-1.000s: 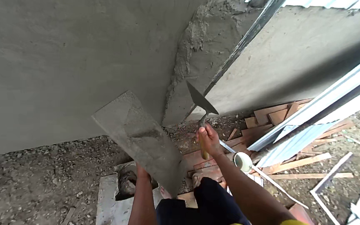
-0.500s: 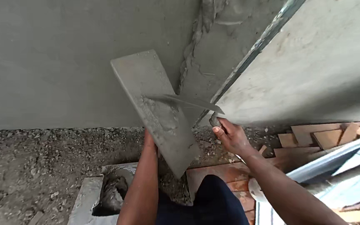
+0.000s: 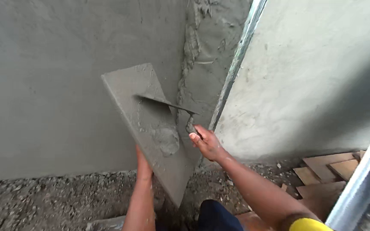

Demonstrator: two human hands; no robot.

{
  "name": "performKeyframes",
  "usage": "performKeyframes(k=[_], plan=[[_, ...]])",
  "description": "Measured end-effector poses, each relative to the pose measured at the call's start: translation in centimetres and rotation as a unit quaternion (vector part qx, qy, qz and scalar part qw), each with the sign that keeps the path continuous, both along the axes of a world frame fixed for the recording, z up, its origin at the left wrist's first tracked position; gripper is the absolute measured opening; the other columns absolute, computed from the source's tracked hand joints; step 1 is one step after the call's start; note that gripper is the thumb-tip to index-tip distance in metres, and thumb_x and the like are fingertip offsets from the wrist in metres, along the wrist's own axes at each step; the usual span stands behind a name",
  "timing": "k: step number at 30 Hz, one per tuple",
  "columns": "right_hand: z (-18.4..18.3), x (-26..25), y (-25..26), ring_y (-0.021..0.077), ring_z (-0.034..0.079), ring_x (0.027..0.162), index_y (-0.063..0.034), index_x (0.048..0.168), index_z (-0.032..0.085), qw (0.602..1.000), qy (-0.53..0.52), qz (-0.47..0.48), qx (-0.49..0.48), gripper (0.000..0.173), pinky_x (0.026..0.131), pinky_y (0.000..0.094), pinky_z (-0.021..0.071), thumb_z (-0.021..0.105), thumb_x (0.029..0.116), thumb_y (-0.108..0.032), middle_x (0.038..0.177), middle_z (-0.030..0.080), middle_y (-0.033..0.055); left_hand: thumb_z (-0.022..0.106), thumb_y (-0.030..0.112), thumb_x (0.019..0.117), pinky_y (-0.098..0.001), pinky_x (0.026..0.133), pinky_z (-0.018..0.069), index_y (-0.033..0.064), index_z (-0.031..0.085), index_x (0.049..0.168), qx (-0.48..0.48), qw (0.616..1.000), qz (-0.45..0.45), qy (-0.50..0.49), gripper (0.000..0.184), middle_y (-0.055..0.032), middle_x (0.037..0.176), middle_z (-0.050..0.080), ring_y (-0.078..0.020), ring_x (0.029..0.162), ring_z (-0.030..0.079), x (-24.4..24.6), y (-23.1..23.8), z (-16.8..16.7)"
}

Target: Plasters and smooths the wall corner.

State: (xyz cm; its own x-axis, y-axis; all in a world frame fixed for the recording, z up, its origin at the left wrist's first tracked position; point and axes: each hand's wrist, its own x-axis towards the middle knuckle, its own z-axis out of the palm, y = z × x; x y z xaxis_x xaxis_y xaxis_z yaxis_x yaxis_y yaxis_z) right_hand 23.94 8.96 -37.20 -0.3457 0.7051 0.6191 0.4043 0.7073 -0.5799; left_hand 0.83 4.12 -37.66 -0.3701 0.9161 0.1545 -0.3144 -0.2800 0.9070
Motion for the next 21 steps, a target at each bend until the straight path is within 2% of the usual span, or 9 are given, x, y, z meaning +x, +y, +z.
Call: performKeyframes(k=[2, 4, 6, 8, 10, 12, 15, 19, 21], plan=[[1.2, -1.5, 1.6, 0.0121, 0.067, 0.068, 0.0005, 0.117, 0.063, 0.997, 0.058, 0.037, -0.043, 0.048, 0.064, 0.0317, 0.0610, 0.045, 0.1091, -0.043, 0.080, 0.067, 0.0038, 0.017, 0.023, 0.1120, -0.0295, 0.101, 0.0501, -0.0018, 0.032, 0.150, 0.014, 1.000, 0.013, -0.012, 0.048, -0.0170, 0.137, 0.054, -0.0131, 0.119, 0.058, -0.8, -0.5, -0.2], [1.9, -3.0, 4.0, 0.0150, 0.066, 0.065, -0.0002, 0.121, 0.059, 0.979, 0.148, 0.054, -0.127, 0.045, 0.062, 0.0328, 0.0599, 0.040, 0.1098, -0.039, 0.079, 0.066, 0.0054, 0.017, 0.024, 0.1126, -0.0298, 0.103, 0.0481, -0.0018, 0.030, 0.152, 0.018, 1.000, 0.015, -0.005, 0.049, -0.0182, 0.140, 0.053, -0.0136, 0.122, 0.056, -1.5, -1.9, -0.1], [2.5, -4.6, 6.2, 0.0162, 0.062, 0.058, -0.0061, 0.129, 0.057, 0.938, 0.283, 0.019, -0.201, 0.050, 0.056, 0.0339, 0.0582, 0.036, 0.1108, -0.047, 0.074, 0.061, 0.0053, 0.018, 0.023, 0.1122, -0.0280, 0.104, 0.0476, -0.0011, 0.032, 0.151, 0.014, 1.000, 0.024, -0.013, 0.048, -0.0167, 0.139, 0.054, -0.0117, 0.122, 0.056, -1.7, -2.8, -0.4], [3.0, -5.5, 6.4, 0.0141, 0.058, 0.052, -0.0132, 0.127, 0.056, 0.889, 0.414, -0.024, -0.193, 0.053, 0.050, 0.0328, 0.0566, 0.033, 0.1089, -0.057, 0.070, 0.058, 0.0015, 0.016, 0.020, 0.1119, -0.0282, 0.102, 0.0479, -0.0049, 0.033, 0.149, 0.023, 0.998, 0.031, -0.042, 0.047, -0.0192, 0.135, 0.054, -0.0132, 0.118, 0.057, -1.8, -2.9, -1.2], [2.8, -4.7, 5.2, 0.0153, 0.059, 0.051, -0.0134, 0.128, 0.055, 0.874, 0.462, -0.024, -0.148, 0.052, 0.049, 0.0335, 0.0571, 0.031, 0.1093, -0.055, 0.069, 0.057, 0.0021, 0.015, 0.020, 0.1115, -0.0268, 0.099, 0.0494, -0.0041, 0.035, 0.147, 0.010, 0.998, 0.030, -0.049, 0.047, -0.0167, 0.130, 0.056, -0.0111, 0.114, 0.058, -1.8, -3.2, -1.3], [1.1, -2.6, 3.5, 0.0176, 0.060, 0.052, -0.0077, 0.128, 0.055, 0.901, 0.414, -0.023, -0.131, 0.049, 0.051, 0.0348, 0.0584, 0.031, 0.1110, -0.047, 0.068, 0.058, 0.0048, 0.016, 0.023, 0.1121, -0.0275, 0.097, 0.0494, 0.0000, 0.035, 0.148, -0.020, 0.999, 0.021, -0.042, 0.047, -0.0138, 0.130, 0.057, -0.0098, 0.113, 0.058, -1.4, -3.4, -1.1], [-1.6, 0.9, 0.4, 0.0175, 0.065, 0.060, -0.0013, 0.125, 0.059, 0.963, 0.232, -0.057, -0.128, 0.042, 0.056, 0.0343, 0.0601, 0.039, 0.1108, -0.035, 0.075, 0.063, 0.0054, 0.015, 0.025, 0.1124, -0.0286, 0.101, 0.0497, 0.0013, 0.031, 0.153, -0.012, 1.000, 0.008, -0.015, 0.049, -0.0148, 0.138, 0.054, -0.0106, 0.119, 0.057, -1.1, -1.7, -2.6], [-4.6, 3.8, -3.5, 0.0113, 0.066, 0.064, -0.0017, 0.114, 0.065, 0.997, 0.019, -0.059, -0.039, 0.049, 0.060, 0.0323, 0.0603, 0.047, 0.1076, -0.047, 0.077, 0.066, 0.0020, 0.019, 0.030, 0.1129, -0.0240, 0.085, 0.0533, 0.0078, 0.044, 0.143, -0.041, 0.999, 0.003, -0.027, 0.045, -0.0044, 0.116, 0.062, -0.0030, 0.098, 0.060, -0.6, -0.9, -1.1], [-4.7, 4.3, -4.1, 0.0114, 0.066, 0.065, -0.0036, 0.117, 0.067, 0.997, -0.043, -0.059, 0.000, 0.052, 0.061, 0.0336, 0.0601, 0.047, 0.1071, -0.051, 0.077, 0.067, 0.0035, 0.025, 0.028, 0.1125, -0.0223, 0.080, 0.0539, 0.0098, 0.049, 0.137, -0.035, 0.999, -0.006, -0.020, 0.039, -0.0003, 0.106, 0.064, -0.0007, 0.091, 0.061, -0.3, -0.6, -0.1]])
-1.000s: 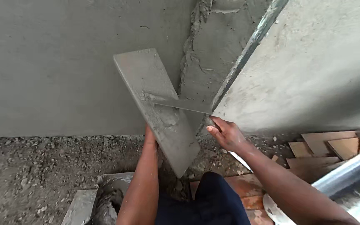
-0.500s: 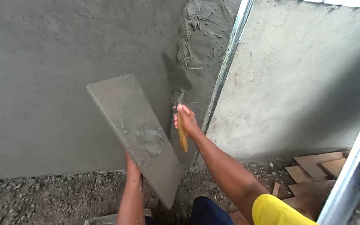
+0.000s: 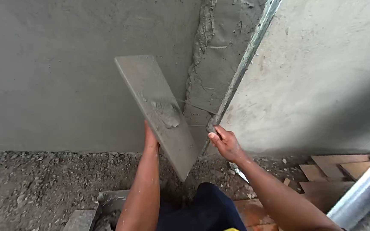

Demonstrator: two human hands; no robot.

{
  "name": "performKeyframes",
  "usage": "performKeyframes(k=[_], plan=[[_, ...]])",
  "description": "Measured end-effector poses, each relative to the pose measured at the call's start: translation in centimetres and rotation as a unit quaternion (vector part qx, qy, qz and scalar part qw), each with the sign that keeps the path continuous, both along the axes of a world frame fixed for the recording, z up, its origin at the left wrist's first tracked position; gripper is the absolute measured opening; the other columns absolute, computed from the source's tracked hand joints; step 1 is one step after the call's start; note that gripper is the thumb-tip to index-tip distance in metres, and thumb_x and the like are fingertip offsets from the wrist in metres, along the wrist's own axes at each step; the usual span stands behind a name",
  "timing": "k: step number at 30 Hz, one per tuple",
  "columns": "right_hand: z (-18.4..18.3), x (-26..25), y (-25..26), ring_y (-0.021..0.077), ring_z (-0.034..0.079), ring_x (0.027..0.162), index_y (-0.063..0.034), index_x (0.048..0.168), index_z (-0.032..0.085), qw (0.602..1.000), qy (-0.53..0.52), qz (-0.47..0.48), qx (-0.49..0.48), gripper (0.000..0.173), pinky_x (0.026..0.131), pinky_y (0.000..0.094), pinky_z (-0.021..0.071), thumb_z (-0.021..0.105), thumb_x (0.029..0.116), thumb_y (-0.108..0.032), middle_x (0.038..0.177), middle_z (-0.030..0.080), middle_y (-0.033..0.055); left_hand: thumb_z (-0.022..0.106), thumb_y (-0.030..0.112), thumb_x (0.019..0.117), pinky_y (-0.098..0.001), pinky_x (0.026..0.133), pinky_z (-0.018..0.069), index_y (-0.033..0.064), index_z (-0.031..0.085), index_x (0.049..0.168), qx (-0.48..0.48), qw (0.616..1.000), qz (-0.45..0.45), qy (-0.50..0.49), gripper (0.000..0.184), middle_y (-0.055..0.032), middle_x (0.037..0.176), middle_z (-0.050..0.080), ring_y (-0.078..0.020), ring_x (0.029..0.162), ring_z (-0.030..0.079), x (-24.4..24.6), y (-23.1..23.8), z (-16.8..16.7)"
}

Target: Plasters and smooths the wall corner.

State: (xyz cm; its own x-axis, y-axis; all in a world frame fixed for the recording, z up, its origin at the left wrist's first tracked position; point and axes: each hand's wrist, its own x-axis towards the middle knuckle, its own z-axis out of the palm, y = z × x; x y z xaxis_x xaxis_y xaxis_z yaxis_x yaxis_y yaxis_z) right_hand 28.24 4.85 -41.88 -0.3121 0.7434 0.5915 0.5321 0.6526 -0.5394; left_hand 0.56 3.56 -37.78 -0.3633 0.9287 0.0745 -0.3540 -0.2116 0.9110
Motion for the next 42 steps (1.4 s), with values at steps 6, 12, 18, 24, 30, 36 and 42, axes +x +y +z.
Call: performKeyframes(k=[6, 12, 18, 24, 30, 36, 42], plan=[[1.9, -2.1, 1.9, 0.0127, 0.064, 0.063, -0.0034, 0.118, 0.068, 0.999, -0.022, 0.011, 0.026, 0.051, 0.061, 0.0353, 0.0578, 0.048, 0.1069, -0.050, 0.075, 0.066, 0.0055, 0.024, 0.023, 0.1115, -0.0236, 0.086, 0.0537, 0.0060, 0.044, 0.142, 0.041, 0.998, -0.009, 0.057, 0.040, -0.0046, 0.114, 0.063, -0.0029, 0.098, 0.061, 0.4, -0.1, 1.1], [3.1, -6.4, 8.9, 0.0167, 0.065, 0.063, -0.0021, 0.124, 0.060, 0.963, 0.210, 0.063, -0.156, 0.048, 0.061, 0.0347, 0.0599, 0.040, 0.1093, -0.043, 0.077, 0.065, 0.0063, 0.019, 0.024, 0.1122, -0.0312, 0.101, 0.0505, 0.0001, 0.032, 0.152, 0.036, 0.999, 0.012, 0.017, 0.048, -0.0170, 0.137, 0.055, -0.0142, 0.119, 0.059, -0.8, -1.3, -1.5], [1.8, -8.1, 8.3, 0.0174, 0.060, 0.052, -0.0100, 0.128, 0.056, 0.874, 0.463, 0.023, -0.145, 0.052, 0.050, 0.0347, 0.0583, 0.032, 0.1098, -0.053, 0.069, 0.059, 0.0045, 0.015, 0.025, 0.1126, -0.0291, 0.098, 0.0511, -0.0001, 0.035, 0.148, 0.023, 0.999, 0.027, -0.030, 0.048, -0.0153, 0.131, 0.058, -0.0121, 0.114, 0.060, -1.4, -1.8, -3.7], [-4.9, -1.8, 0.5, 0.0127, 0.066, 0.063, 0.0004, 0.112, 0.064, 0.992, 0.112, 0.008, -0.065, 0.053, 0.059, 0.0340, 0.0603, 0.046, 0.1071, -0.050, 0.077, 0.066, 0.0038, 0.018, 0.027, 0.1128, -0.0256, 0.094, 0.0522, 0.0044, 0.038, 0.148, -0.014, 0.999, 0.037, 0.013, 0.047, -0.0092, 0.130, 0.059, -0.0061, 0.111, 0.059, -1.4, -0.5, -4.4], [-4.7, -2.6, 0.2, 0.0122, 0.064, 0.061, -0.0021, 0.118, 0.067, 1.000, 0.019, 0.008, -0.019, 0.054, 0.058, 0.0349, 0.0581, 0.048, 0.1065, -0.051, 0.074, 0.066, 0.0054, 0.022, 0.021, 0.1113, -0.0218, 0.089, 0.0515, 0.0023, 0.039, 0.145, -0.003, 0.996, 0.010, 0.084, 0.042, -0.0075, 0.120, 0.059, -0.0020, 0.103, 0.058, 0.3, -1.4, -1.7], [-3.2, -6.7, 8.9, 0.0169, 0.065, 0.062, -0.0011, 0.122, 0.060, 0.944, 0.255, 0.025, -0.208, 0.045, 0.061, 0.0341, 0.0593, 0.039, 0.1105, -0.040, 0.077, 0.065, 0.0068, 0.023, 0.020, 0.1111, -0.0229, 0.094, 0.0509, -0.0004, 0.034, 0.149, -0.010, 0.996, 0.022, 0.087, 0.045, -0.0118, 0.129, 0.058, -0.0047, 0.109, 0.059, -0.5, -2.7, -3.1], [-7.1, -8.1, 5.3, 0.0170, 0.062, 0.055, -0.0002, 0.122, 0.051, 0.871, 0.471, 0.024, -0.139, 0.047, 0.053, 0.0353, 0.0597, 0.034, 0.1102, -0.042, 0.071, 0.060, 0.0038, 0.019, 0.024, 0.1121, -0.0310, 0.102, 0.0493, -0.0003, 0.030, 0.152, -0.038, 0.997, 0.028, 0.062, 0.048, -0.0178, 0.138, 0.054, -0.0138, 0.120, 0.057, -2.2, -1.8, -5.9]])
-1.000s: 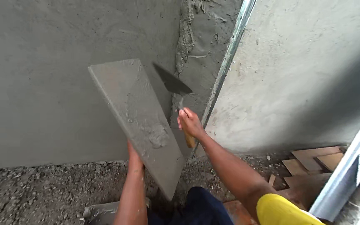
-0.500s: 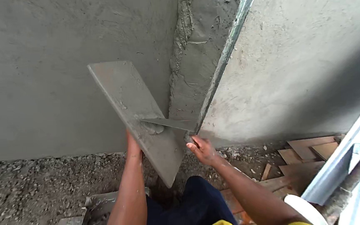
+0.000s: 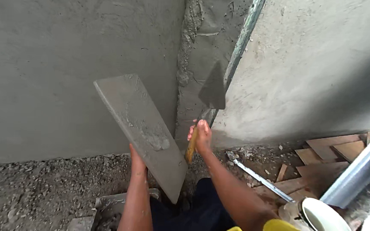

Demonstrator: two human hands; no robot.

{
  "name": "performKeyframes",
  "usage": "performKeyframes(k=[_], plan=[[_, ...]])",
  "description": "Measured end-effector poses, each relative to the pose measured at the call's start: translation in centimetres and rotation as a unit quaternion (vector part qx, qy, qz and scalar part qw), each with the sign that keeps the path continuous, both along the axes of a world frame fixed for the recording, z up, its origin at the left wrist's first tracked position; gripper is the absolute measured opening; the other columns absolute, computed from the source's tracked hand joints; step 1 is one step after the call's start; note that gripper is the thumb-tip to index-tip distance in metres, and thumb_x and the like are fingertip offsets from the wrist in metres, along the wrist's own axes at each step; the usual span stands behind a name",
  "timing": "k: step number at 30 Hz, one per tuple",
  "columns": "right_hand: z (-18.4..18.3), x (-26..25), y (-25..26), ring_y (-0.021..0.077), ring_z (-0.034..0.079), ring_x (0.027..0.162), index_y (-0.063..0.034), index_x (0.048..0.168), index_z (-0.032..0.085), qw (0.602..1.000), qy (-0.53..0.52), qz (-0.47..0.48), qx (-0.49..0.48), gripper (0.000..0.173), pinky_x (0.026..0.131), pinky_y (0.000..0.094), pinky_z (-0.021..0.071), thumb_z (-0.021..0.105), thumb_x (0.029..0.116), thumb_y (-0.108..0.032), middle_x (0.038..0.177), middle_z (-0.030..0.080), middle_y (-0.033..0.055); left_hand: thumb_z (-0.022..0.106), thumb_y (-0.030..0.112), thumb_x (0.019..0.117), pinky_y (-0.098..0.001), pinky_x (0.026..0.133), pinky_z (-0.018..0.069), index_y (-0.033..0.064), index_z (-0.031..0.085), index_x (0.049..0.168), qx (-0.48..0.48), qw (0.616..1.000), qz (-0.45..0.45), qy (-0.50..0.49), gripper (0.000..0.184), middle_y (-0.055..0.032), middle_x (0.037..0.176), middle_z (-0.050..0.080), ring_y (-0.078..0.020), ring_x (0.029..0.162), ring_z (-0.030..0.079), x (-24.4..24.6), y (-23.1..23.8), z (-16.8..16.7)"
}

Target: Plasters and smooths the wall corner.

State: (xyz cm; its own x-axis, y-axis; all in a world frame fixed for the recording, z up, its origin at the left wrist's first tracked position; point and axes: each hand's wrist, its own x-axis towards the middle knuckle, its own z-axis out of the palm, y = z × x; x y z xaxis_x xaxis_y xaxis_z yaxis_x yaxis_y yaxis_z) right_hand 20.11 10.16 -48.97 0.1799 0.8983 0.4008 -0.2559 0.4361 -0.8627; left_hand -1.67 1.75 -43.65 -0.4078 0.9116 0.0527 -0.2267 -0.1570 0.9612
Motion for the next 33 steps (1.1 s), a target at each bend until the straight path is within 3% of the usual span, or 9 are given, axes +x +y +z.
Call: performKeyframes(k=[2, 5, 8, 13, 17, 20, 23, 28, 33], plan=[[-2.0, 1.8, -3.2, 0.0152, 0.063, 0.059, 0.0048, 0.121, 0.055, 0.991, -0.130, 0.025, -0.007, 0.049, 0.056, 0.0335, 0.0594, 0.040, 0.1089, -0.040, 0.075, 0.063, 0.0037, 0.021, 0.022, 0.1122, -0.0261, 0.098, 0.0499, 0.0010, 0.034, 0.150, -0.003, 1.000, 0.014, 0.015, 0.046, -0.0137, 0.134, 0.056, -0.0083, 0.115, 0.058, 0.1, 0.7, -0.4], [-4.4, 4.3, -6.1, 0.0108, 0.065, 0.064, 0.0005, 0.112, 0.064, 0.939, -0.338, 0.045, 0.052, 0.054, 0.061, 0.0318, 0.0596, 0.047, 0.1069, -0.050, 0.077, 0.067, 0.0037, 0.023, 0.022, 0.1117, -0.0220, 0.092, 0.0516, 0.0027, 0.038, 0.147, 0.024, 0.999, 0.007, 0.027, 0.043, -0.0080, 0.126, 0.059, -0.0030, 0.107, 0.059, -0.1, 2.2, -0.4], [-4.2, 4.5, -6.8, 0.0123, 0.065, 0.063, -0.0024, 0.116, 0.068, 0.899, -0.429, 0.032, 0.085, 0.054, 0.061, 0.0349, 0.0584, 0.048, 0.1062, -0.052, 0.075, 0.067, 0.0064, 0.026, 0.019, 0.1108, -0.0200, 0.087, 0.0525, 0.0024, 0.042, 0.142, 0.033, 0.998, -0.005, 0.045, 0.039, -0.0049, 0.116, 0.061, -0.0005, 0.099, 0.060, 0.6, 2.4, 0.7], [-0.9, 2.5, -2.0, 0.0125, 0.065, 0.064, 0.0007, 0.116, 0.063, 0.941, -0.330, 0.079, 0.007, 0.050, 0.062, 0.0327, 0.0595, 0.046, 0.1078, -0.045, 0.078, 0.066, 0.0042, 0.029, 0.015, 0.1088, -0.0181, 0.090, 0.0518, -0.0032, 0.039, 0.143, 0.049, 0.996, -0.013, 0.076, 0.040, -0.0084, 0.119, 0.061, 0.0003, 0.102, 0.060, 1.4, 0.4, 0.9], [-1.0, -1.0, 3.7, 0.0175, 0.062, 0.057, -0.0030, 0.122, 0.059, 0.990, -0.076, 0.034, -0.117, 0.046, 0.057, 0.0338, 0.0590, 0.037, 0.1115, -0.042, 0.071, 0.061, 0.0066, 0.028, 0.014, 0.1090, -0.0189, 0.091, 0.0521, -0.0043, 0.039, 0.143, 0.040, 0.996, -0.002, 0.076, 0.040, -0.0096, 0.119, 0.061, -0.0009, 0.103, 0.061, 1.1, -0.5, -1.0], [-1.4, -1.9, 2.0, 0.0176, 0.062, 0.054, -0.0038, 0.122, 0.054, 0.997, 0.047, -0.029, -0.045, 0.045, 0.053, 0.0355, 0.0600, 0.032, 0.1113, -0.042, 0.069, 0.060, 0.0044, 0.018, 0.021, 0.1113, -0.0236, 0.095, 0.0520, -0.0031, 0.034, 0.147, 0.029, 0.999, 0.013, 0.031, 0.046, -0.0128, 0.126, 0.059, -0.0055, 0.109, 0.061, 0.2, -0.1, -2.4], [-4.1, 0.7, -3.6, 0.0158, 0.064, 0.060, 0.0047, 0.122, 0.055, 0.995, -0.094, -0.003, -0.029, 0.046, 0.057, 0.0341, 0.0600, 0.038, 0.1092, -0.036, 0.075, 0.063, 0.0043, 0.016, 0.020, 0.1120, -0.0207, 0.091, 0.0512, 0.0001, 0.034, 0.148, -0.009, 1.000, 0.024, 0.017, 0.045, -0.0096, 0.124, 0.058, -0.0021, 0.105, 0.059, 0.0, -0.1, -1.9], [-7.9, 5.6, -8.9, 0.0117, 0.064, 0.063, -0.0025, 0.115, 0.069, 0.910, -0.410, 0.053, 0.044, 0.052, 0.062, 0.0341, 0.0580, 0.051, 0.1052, -0.051, 0.075, 0.067, 0.0057, 0.023, 0.023, 0.1119, -0.0249, 0.090, 0.0523, 0.0042, 0.040, 0.145, -0.002, 0.999, 0.014, 0.049, 0.042, -0.0078, 0.122, 0.060, -0.0045, 0.105, 0.059, -0.8, 1.8, -1.1], [-5.2, 3.5, -5.5, 0.0135, 0.066, 0.065, -0.0005, 0.118, 0.065, 0.915, -0.396, 0.073, 0.004, 0.050, 0.063, 0.0349, 0.0595, 0.048, 0.1068, -0.047, 0.078, 0.067, 0.0055, 0.028, 0.017, 0.1101, -0.0217, 0.090, 0.0518, 0.0003, 0.040, 0.144, 0.005, 0.998, -0.003, 0.066, 0.040, -0.0089, 0.120, 0.060, -0.0031, 0.103, 0.060, 0.4, 0.7, -0.6]])
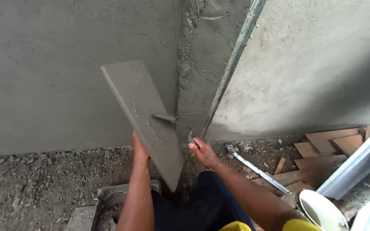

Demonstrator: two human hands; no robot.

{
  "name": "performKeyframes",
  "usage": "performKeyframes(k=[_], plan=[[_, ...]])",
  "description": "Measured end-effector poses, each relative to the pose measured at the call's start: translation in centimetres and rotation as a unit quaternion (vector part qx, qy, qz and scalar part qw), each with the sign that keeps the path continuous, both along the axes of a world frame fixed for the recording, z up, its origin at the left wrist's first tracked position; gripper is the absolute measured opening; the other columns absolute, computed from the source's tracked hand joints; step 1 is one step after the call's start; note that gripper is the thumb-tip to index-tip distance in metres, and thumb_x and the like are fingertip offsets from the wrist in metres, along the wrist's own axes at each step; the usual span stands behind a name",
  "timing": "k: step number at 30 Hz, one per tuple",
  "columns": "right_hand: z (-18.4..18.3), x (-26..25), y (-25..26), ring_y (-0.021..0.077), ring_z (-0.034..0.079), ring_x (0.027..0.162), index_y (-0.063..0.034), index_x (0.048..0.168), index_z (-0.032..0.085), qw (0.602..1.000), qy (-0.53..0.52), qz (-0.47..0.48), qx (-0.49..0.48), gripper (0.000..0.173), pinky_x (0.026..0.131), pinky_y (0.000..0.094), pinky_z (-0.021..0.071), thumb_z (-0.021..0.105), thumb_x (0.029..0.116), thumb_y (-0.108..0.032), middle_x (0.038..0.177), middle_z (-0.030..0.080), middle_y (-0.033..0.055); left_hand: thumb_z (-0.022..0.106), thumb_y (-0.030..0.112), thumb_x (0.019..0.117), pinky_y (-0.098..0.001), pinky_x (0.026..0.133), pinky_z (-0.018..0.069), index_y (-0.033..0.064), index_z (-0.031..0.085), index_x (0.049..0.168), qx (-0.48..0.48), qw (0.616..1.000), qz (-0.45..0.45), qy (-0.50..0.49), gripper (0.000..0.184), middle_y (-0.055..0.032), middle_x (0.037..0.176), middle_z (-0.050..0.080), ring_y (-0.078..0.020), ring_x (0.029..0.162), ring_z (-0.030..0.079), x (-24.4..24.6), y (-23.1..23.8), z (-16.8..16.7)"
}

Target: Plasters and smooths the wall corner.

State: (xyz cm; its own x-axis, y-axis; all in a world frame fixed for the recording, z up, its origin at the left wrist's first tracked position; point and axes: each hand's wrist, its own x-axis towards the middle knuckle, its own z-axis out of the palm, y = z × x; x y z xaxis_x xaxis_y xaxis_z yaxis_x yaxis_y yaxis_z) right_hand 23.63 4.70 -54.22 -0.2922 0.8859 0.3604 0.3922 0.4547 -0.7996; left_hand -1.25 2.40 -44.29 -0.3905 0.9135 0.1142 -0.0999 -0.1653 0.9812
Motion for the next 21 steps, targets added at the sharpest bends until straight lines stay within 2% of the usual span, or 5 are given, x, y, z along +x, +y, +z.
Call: performKeyframes(k=[5, 9, 14, 18, 21], plan=[[1.0, -4.3, 7.8, 0.0171, 0.064, 0.059, 0.0018, 0.119, 0.059, 0.956, 0.252, -0.089, -0.119, 0.043, 0.057, 0.0338, 0.0593, 0.040, 0.1108, -0.035, 0.074, 0.063, 0.0072, 0.021, 0.020, 0.1116, -0.0241, 0.096, 0.0503, -0.0026, 0.037, 0.147, -0.018, 0.999, 0.030, -0.036, 0.045, -0.0143, 0.128, 0.058, -0.0066, 0.110, 0.059, 0.3, -0.9, -3.4], [2.7, -3.6, 8.8, 0.0179, 0.065, 0.056, -0.0043, 0.122, 0.054, 0.919, 0.379, -0.108, 0.013, 0.045, 0.056, 0.0365, 0.0617, 0.033, 0.1111, -0.042, 0.071, 0.063, 0.0037, 0.022, 0.019, 0.1110, -0.0263, 0.098, 0.0496, -0.0021, 0.035, 0.149, -0.053, 0.994, 0.052, -0.079, 0.045, -0.0155, 0.132, 0.056, -0.0082, 0.113, 0.058, 0.5, -1.0, -7.5], [3.3, 6.4, 10.0, 0.0156, 0.064, 0.063, -0.0029, 0.116, 0.063, 0.993, 0.002, -0.062, -0.102, 0.039, 0.060, 0.0325, 0.0585, 0.051, 0.1075, -0.039, 0.077, 0.065, 0.0055, 0.021, 0.021, 0.1117, -0.0343, 0.105, 0.0468, -0.0016, 0.033, 0.151, -0.086, 0.985, 0.064, -0.135, 0.047, -0.0193, 0.141, 0.051, -0.0167, 0.124, 0.054, 2.2, -0.5, -14.9], [4.6, 11.9, 13.8, 0.0241, 0.065, 0.071, -0.0059, 0.121, 0.064, 0.930, -0.309, -0.040, -0.196, 0.055, 0.072, 0.0465, 0.0567, 0.049, 0.1048, -0.056, 0.088, 0.066, 0.0128, 0.020, 0.028, 0.1123, -0.0388, 0.104, 0.0464, 0.0007, 0.036, 0.150, -0.118, 0.976, 0.067, -0.168, 0.050, -0.0183, 0.141, 0.052, -0.0179, 0.123, 0.054, 4.2, -1.2, -17.5], [7.7, 13.4, 15.4, 0.0209, 0.062, 0.064, -0.0062, 0.119, 0.063, 0.919, -0.329, -0.052, -0.212, 0.054, 0.065, 0.0414, 0.0557, 0.045, 0.1065, -0.056, 0.081, 0.063, 0.0102, 0.019, 0.025, 0.1122, -0.0345, 0.094, 0.0518, -0.0070, 0.037, 0.146, -0.060, 0.983, 0.075, -0.160, 0.050, -0.0253, 0.134, 0.054, -0.0205, 0.116, 0.058, 6.1, -2.1, -17.0]])
